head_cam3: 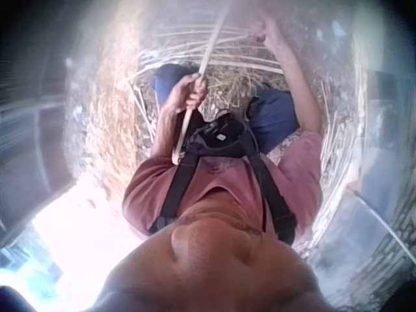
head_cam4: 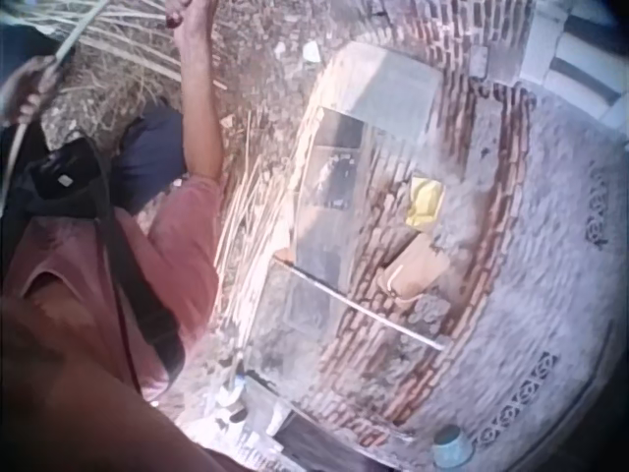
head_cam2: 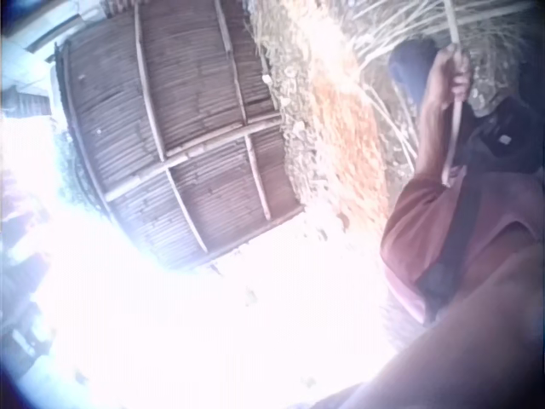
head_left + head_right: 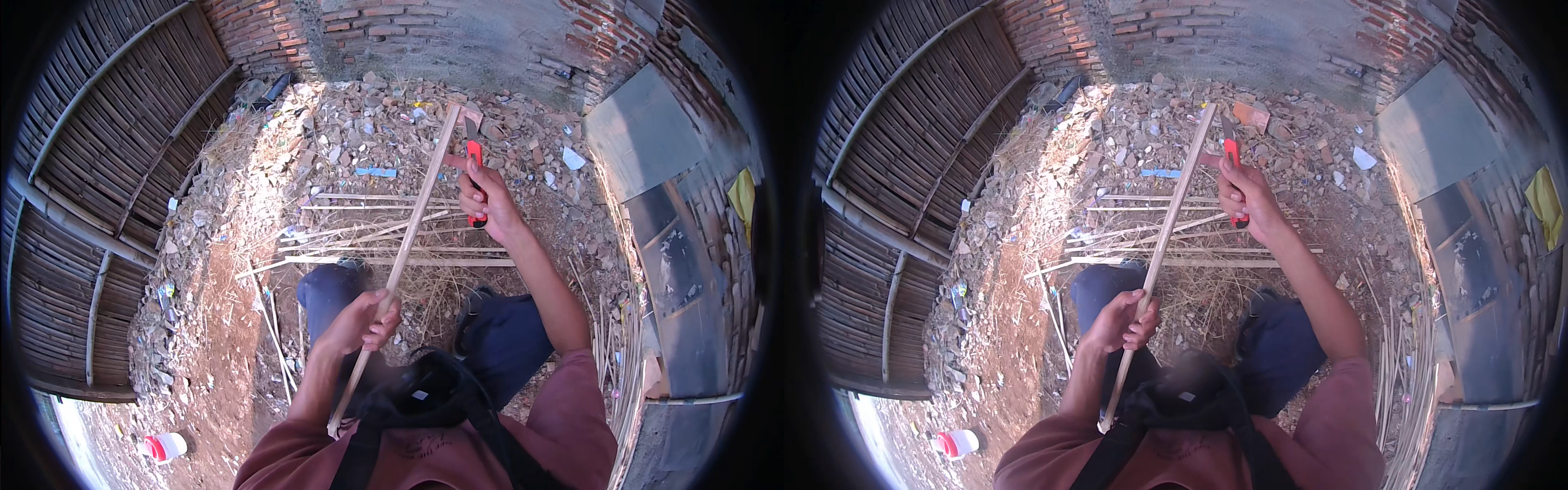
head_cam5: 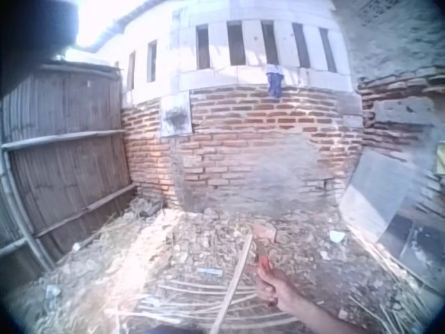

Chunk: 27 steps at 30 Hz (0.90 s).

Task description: The person shaves a thin wooden stick with a utility knife while sitting on the ground. They move the knife repeatedly along the length of the wood to smooth it.

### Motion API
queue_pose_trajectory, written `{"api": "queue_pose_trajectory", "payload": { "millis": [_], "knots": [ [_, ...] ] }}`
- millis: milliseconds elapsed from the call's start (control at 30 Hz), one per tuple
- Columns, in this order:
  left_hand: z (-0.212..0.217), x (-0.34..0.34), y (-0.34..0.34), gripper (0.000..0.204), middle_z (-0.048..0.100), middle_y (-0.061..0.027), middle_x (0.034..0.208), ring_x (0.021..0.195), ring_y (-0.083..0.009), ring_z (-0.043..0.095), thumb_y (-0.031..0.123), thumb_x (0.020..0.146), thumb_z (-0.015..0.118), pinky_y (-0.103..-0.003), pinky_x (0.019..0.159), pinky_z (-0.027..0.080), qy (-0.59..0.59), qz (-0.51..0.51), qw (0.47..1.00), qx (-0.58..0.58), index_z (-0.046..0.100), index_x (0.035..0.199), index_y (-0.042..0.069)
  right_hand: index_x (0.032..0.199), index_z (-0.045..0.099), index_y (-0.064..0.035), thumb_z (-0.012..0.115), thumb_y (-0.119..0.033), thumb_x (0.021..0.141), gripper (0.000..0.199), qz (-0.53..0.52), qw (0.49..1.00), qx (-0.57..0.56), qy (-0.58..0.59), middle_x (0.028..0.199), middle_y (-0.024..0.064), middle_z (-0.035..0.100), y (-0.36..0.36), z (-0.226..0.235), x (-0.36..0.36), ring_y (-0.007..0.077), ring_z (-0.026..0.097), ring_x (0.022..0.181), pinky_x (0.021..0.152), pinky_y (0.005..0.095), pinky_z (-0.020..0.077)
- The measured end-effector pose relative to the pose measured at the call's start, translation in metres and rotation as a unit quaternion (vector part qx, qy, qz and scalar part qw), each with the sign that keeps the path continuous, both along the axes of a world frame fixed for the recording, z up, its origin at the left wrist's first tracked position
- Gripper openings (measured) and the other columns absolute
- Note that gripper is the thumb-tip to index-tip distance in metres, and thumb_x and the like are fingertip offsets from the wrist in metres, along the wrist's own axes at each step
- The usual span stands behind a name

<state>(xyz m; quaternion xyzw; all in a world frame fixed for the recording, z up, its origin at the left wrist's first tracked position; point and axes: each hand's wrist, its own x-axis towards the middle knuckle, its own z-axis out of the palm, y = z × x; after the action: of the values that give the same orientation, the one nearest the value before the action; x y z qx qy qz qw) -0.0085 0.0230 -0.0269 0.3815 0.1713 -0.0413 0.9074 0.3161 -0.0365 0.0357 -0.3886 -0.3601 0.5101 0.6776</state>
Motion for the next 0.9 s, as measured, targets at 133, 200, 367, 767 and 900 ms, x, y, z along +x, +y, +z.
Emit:
{"api": "queue_pose_trajectory", "payload": {
  "millis": [133,200,367,767,900],
  "knots": [
    [0.005,0.026,0.008,0.05,0.043,0.0009,0.068,0.049,-0.0114,0.044,0.056,0.107,0.043,-0.028,0.049,0.048,-0.039,-0.055,0.997,0.033,0.052,0.089,0.009,0.149,0.054,0.0006,0.062,-0.034,0.11,0.053,-0.016,0.998,0.016,0.057,0.066,-0.0116,0.033,-0.001,-0.002,-0.007,0.0003,0.03,0.048,0.046,0.0208,0.025],
    [0.016,0.032,0.006,0.051,0.048,-0.0011,0.072,0.057,-0.0152,0.053,0.054,0.108,0.042,-0.032,0.062,0.053,-0.024,-0.063,0.994,0.08,0.056,0.095,0.007,0.146,0.057,0.0008,0.063,-0.032,0.11,0.049,-0.049,0.998,0.004,0.037,0.065,-0.0119,0.032,0.001,-0.001,-0.005,0.0004,0.028,0.047,0.046,0.0215,0.0249],
    [0.054,0.06,0.028,0.039,0.07,-0.0124,0.103,0.101,-0.0265,0.074,0.033,0.114,0.048,-0.041,0.095,0.058,-0.056,-0.069,0.961,0.26,0.064,0.121,-0.001,0.139,0.064,-0.0028,0.068,-0.031,0.107,0.043,-0.098,0.995,-0.016,-0.002,0.067,-0.0128,0.037,-0.001,-0.006,0.001,-0.0006,0.032,0.048,0.046,0.021,0.0244],
    [0.031,0.077,0.045,0.029,0.075,-0.0145,0.098,0.089,-0.0241,0.077,0.013,0.109,0.06,-0.038,0.083,0.063,-0.08,-0.028,0.976,0.203,0.064,0.133,-0.003,0.125,0.064,-0.0043,0.068,-0.028,0.107,0.03,-0.147,0.983,-0.104,-0.026,0.067,-0.0122,0.039,-0.005,-0.014,0.005,-0.0005,0.032,0.049,0.046,0.0222,0.0251],
    [0.032,0.071,0.043,0.031,0.076,-0.0156,0.101,0.089,-0.0246,0.077,0.015,0.11,0.06,-0.038,0.082,0.064,-0.075,-0.028,0.972,0.222,0.064,0.134,-0.003,0.127,0.061,-0.0047,0.068,-0.025,0.107,0.03,-0.116,0.987,-0.11,-0.01,0.067,-0.0118,0.04,-0.005,-0.016,0.001,-0.0001,0.032,0.049,0.046,0.0224,0.025]
  ]
}}
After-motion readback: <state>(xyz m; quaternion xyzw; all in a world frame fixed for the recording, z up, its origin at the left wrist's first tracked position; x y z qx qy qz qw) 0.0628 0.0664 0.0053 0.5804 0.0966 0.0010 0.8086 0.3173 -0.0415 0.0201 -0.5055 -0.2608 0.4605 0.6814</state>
